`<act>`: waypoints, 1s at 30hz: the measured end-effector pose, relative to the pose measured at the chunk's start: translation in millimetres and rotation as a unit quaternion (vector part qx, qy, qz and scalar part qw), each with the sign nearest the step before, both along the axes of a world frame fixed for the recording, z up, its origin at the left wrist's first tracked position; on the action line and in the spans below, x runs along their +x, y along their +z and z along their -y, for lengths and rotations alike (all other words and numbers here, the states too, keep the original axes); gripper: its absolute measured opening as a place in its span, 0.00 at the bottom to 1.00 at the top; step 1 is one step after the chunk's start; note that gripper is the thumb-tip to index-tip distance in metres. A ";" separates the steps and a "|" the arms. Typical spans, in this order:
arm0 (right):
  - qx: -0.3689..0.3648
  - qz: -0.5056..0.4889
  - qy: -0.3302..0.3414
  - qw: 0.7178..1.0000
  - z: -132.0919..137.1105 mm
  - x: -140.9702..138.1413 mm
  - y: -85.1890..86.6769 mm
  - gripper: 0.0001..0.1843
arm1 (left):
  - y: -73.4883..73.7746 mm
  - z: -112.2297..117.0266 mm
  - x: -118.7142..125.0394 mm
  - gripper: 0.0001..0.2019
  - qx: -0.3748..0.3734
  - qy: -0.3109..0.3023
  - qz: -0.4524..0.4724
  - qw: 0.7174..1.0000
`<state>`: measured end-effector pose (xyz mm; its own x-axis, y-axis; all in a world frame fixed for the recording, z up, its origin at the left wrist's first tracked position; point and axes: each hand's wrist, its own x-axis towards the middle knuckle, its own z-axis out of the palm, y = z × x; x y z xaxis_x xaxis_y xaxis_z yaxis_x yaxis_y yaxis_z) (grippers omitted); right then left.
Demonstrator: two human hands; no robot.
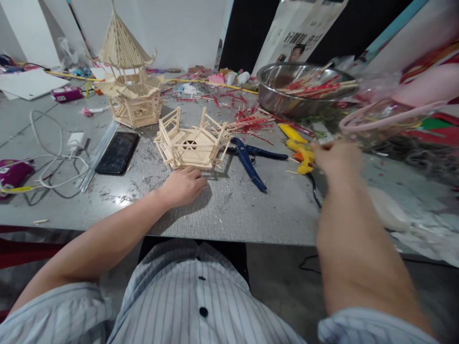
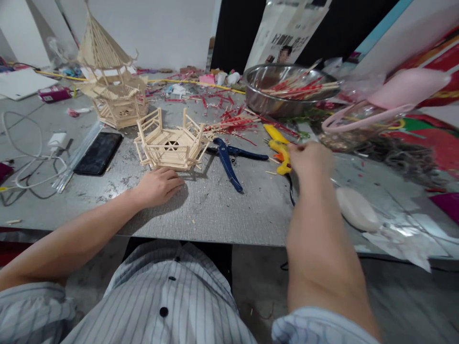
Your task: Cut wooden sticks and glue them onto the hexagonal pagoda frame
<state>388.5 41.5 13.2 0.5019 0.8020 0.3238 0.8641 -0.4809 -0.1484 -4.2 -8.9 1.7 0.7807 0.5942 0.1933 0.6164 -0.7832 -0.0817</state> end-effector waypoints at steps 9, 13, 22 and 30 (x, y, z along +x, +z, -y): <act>0.061 -0.214 0.328 0.918 -17.9 -136.0 14.8 0.14 | 6.9 3.3 2.1 0.17 -0.034 0.102 -0.018 0.994; 0.070 -0.237 0.395 0.885 -45.8 -158.3 -4.9 0.24 | 8.9 5.1 3.4 0.17 -0.041 0.159 -0.024 0.986; 0.092 -0.288 0.397 0.867 -55.6 -173.2 -31.5 0.27 | 7.6 5.8 0.4 0.16 -0.041 0.203 -0.013 0.978; 0.117 -0.375 0.412 0.822 -45.7 -178.2 -41.3 0.21 | 9.8 8.2 -3.6 0.16 -0.002 0.259 -0.002 0.966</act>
<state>210.3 87.2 -28.1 -0.0507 0.9297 0.3647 0.5058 0.3388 -0.7933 -7.8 -17.2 11.5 0.3787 0.9062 0.1878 0.9255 -0.3699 -0.0817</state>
